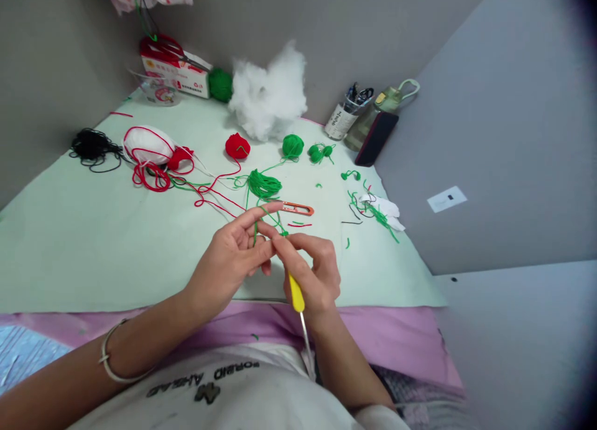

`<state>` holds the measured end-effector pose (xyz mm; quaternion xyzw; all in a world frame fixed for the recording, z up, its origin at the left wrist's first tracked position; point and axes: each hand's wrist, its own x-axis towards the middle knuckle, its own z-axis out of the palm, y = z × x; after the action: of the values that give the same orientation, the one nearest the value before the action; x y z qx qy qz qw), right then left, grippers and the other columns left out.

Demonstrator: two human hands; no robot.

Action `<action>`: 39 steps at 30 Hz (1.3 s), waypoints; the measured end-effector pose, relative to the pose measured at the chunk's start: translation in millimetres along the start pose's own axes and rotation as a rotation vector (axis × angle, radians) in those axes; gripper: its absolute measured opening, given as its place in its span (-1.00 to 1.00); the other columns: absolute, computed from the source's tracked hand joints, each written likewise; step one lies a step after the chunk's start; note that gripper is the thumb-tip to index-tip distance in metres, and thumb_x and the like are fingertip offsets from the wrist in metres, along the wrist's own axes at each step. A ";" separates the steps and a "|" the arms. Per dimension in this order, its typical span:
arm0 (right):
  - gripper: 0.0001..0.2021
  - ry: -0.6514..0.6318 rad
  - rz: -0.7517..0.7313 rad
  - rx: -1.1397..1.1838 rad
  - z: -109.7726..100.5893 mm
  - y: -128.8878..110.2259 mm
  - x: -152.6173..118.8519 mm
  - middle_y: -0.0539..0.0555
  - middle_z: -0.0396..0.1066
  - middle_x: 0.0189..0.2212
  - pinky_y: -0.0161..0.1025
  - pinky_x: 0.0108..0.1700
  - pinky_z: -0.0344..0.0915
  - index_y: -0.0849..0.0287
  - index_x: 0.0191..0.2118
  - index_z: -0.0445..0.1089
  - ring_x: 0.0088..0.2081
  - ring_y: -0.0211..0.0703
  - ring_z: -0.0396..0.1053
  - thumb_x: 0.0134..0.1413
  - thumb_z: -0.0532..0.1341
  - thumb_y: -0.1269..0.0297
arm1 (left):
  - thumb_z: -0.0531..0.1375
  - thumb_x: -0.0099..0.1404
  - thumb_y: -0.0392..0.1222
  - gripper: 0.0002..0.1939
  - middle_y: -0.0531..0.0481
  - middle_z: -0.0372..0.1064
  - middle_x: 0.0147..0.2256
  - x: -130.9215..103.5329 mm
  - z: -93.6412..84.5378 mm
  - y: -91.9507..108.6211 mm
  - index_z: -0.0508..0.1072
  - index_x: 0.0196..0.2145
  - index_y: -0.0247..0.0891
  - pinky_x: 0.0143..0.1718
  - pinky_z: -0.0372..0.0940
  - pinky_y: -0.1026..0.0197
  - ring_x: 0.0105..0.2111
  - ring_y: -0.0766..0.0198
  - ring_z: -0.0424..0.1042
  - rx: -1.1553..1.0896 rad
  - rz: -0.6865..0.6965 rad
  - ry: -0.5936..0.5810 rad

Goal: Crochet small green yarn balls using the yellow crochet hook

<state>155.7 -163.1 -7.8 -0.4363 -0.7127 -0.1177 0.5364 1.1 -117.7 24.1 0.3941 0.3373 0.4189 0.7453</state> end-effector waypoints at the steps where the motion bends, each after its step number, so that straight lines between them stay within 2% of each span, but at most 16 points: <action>1: -0.66 0.008 -0.030 -0.006 0.7 0.3 -1.2 0.14 0.58 -0.15 -0.15 -0.16 0.55 0.03 0.13 0.54 -0.10 -0.08 0.56 0.32 0.26 0.47 | 0.46 0.18 -0.27 -0.45 0.19 0.29 -0.48 1.0 -0.2 1.2 0.59 0.14 -0.20 -0.56 0.24 0.40 -0.64 0.54 0.05 -0.066 -0.068 -0.028; 2: -0.65 -0.006 0.001 0.032 0.4 0.2 -1.0 0.13 0.59 -0.14 -0.14 -0.16 0.56 0.01 0.13 0.54 -0.12 -0.09 0.56 0.33 0.24 0.47 | 0.46 0.19 -0.25 -0.52 0.23 0.19 -0.54 2.3 -0.8 3.0 0.63 0.08 -0.24 -0.59 0.20 0.43 -0.66 0.57 -0.06 -0.127 -0.128 -0.052; 5: -0.74 0.086 0.319 0.309 -3.9 -1.2 7.0 0.07 0.59 -0.25 -0.13 -0.24 0.54 0.00 -0.02 0.58 -0.27 -0.15 0.54 0.38 0.19 0.43 | 0.47 0.20 -0.26 -0.70 0.29 -0.02 -0.62 5.6 -3.4 9.4 0.70 -0.08 -0.29 -0.63 0.09 0.50 -0.66 0.59 -0.22 -0.220 -0.189 -0.076; 7: -0.79 0.137 0.505 0.526 -5.9 -2.3 14.2 0.04 0.56 -0.31 -0.18 -0.34 0.49 0.03 -0.12 0.60 -0.37 -0.21 0.49 0.41 0.18 0.37 | 0.46 0.20 -0.28 -0.71 0.26 0.07 -0.59 5.6 -4.1 11.2 0.71 -0.08 -0.23 -0.63 0.12 0.50 -0.66 0.59 -0.20 -0.213 -0.142 -0.086; 9: -0.81 0.123 0.573 0.635 -5.4 -3.1 18.8 0.04 0.58 -0.29 -0.22 -0.38 0.48 0.04 -0.17 0.61 -0.35 -0.21 0.50 0.40 0.21 0.31 | 0.44 0.22 -0.28 -0.68 0.20 0.26 -0.50 3.8 -3.4 9.7 0.71 -0.04 -0.14 -0.61 0.21 0.46 -0.66 0.59 -0.14 -0.165 -0.107 -0.122; 12: -0.82 0.073 0.516 0.545 -1.8 -4.0 17.8 0.06 0.62 -0.25 -0.20 -0.34 0.51 0.02 -0.13 0.61 -0.30 -0.17 0.53 0.39 0.22 0.33 | 0.45 0.24 -0.25 -0.66 0.15 0.37 -0.40 0.5 -1.1 3.7 0.71 -0.01 -0.08 -0.52 0.34 0.42 -0.64 0.57 0.02 -0.086 -0.050 -0.099; 15: -0.75 0.034 0.305 0.302 0.8 -5.0 10.9 0.07 0.62 -0.20 -0.16 -0.23 0.55 -0.01 -0.01 0.59 -0.23 -0.15 0.56 0.36 0.23 0.44 | 0.49 0.20 -0.22 -0.59 0.13 0.42 -0.39 0.1 1.0 -0.7 0.69 0.02 -0.06 -0.45 0.35 0.43 -0.56 0.53 0.22 -0.089 -0.020 -0.026; 18: -0.68 0.028 0.108 0.098 -0.5 -4.4 7.6 0.13 0.61 -0.09 -0.12 -0.12 0.56 -0.01 0.06 0.59 -0.10 -0.09 0.58 0.31 0.27 0.50 | 0.49 0.21 -0.20 -0.65 0.21 0.21 -0.57 3.3 1.0 -0.4 0.71 -0.03 -0.14 -0.42 0.34 0.44 -0.61 0.55 0.06 -0.197 -0.125 -0.066; 20: -0.69 0.046 0.171 0.162 -3.4 -3.0 10.3 0.11 0.62 -0.16 -0.13 -0.17 0.55 -0.01 0.02 0.60 -0.16 -0.11 0.57 0.32 0.25 0.50 | 0.47 0.22 -0.21 -0.73 0.24 0.07 -0.60 6.1 -0.5 1.7 0.73 -0.10 -0.23 -0.44 0.32 0.45 -0.63 0.56 -0.06 -0.257 -0.211 -0.093; 22: -0.76 0.105 0.343 0.344 -6.2 -1.4 15.2 0.06 0.61 -0.27 -0.18 -0.30 0.51 0.01 -0.06 0.61 -0.31 -0.17 0.53 0.36 0.23 0.45 | 0.48 0.19 -0.25 -0.77 0.22 0.11 -0.56 7.8 -1.9 3.9 0.73 -0.15 -0.26 -0.45 0.30 0.45 -0.63 0.57 -0.08 -0.274 -0.215 -0.078; 24: -0.81 0.131 0.468 0.524 -7.3 -0.6 19.3 0.04 0.59 -0.30 -0.21 -0.39 0.46 0.02 -0.13 0.62 -0.40 -0.22 0.46 0.38 0.23 0.37 | 0.48 0.18 -0.28 -0.74 0.19 0.23 -0.49 7.5 -1.8 4.9 0.73 -0.13 -0.21 -0.42 0.34 0.43 -0.62 0.57 0.00 -0.244 -0.153 -0.051; 26: -0.84 0.085 0.495 0.603 -6.6 -0.4 20.9 0.05 0.61 -0.27 -0.20 -0.35 0.47 0.03 -0.15 0.62 -0.36 -0.20 0.49 0.37 0.26 0.32 | 0.48 0.19 -0.27 -0.68 0.15 0.32 -0.45 5.6 -0.2 4.8 0.72 -0.08 -0.13 -0.37 0.37 0.38 -0.56 0.51 0.19 -0.174 -0.096 -0.059; 29: -0.86 0.044 0.525 0.556 -5.1 0.6 19.6 0.06 0.61 -0.27 -0.18 -0.29 0.50 0.05 -0.15 0.62 -0.30 -0.18 0.52 0.36 0.26 0.31 | 0.47 0.21 -0.23 -0.68 0.11 0.42 -0.39 2.5 1.8 3.9 0.71 -0.05 -0.07 -0.32 0.39 0.33 -0.44 0.41 0.36 -0.080 -0.049 -0.085; 33: -0.82 0.068 0.654 0.644 -7.2 4.6 18.9 0.07 0.61 -0.30 -0.22 -0.35 0.52 0.12 -0.18 0.57 -0.40 -0.23 0.52 0.40 0.23 0.22 | 0.45 0.26 -0.17 -0.73 0.07 0.50 -0.27 1.0 -0.6 5.0 0.72 -0.06 -0.05 -0.30 0.37 0.33 -0.42 0.41 0.42 -0.017 -0.044 -0.092; 36: -0.80 0.070 0.674 0.721 -10.0 4.6 20.8 0.07 0.64 -0.31 -0.24 -0.35 0.54 0.14 -0.19 0.54 -0.41 -0.23 0.56 0.41 0.21 0.20 | 0.44 0.25 -0.20 -0.73 0.05 0.51 -0.24 0.5 -2.8 6.2 0.72 -0.07 -0.05 -0.31 0.37 0.33 -0.39 0.38 0.40 0.002 -0.021 -0.082; 39: -0.80 0.067 0.668 0.667 -11.5 -0.5 22.2 0.08 0.65 -0.30 -0.22 -0.35 0.56 0.14 -0.18 0.51 -0.41 -0.21 0.57 0.43 0.19 0.20 | 0.45 0.22 -0.21 -0.72 0.04 0.49 -0.26 -0.2 -3.3 6.6 0.73 -0.09 -0.05 -0.31 0.38 0.33 -0.37 0.36 0.36 0.027 0.027 -0.065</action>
<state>161.9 -159.7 16.2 -0.4415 -0.5146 0.2824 0.6786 -4.1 -114.6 28.3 0.4219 0.3132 0.4114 0.7448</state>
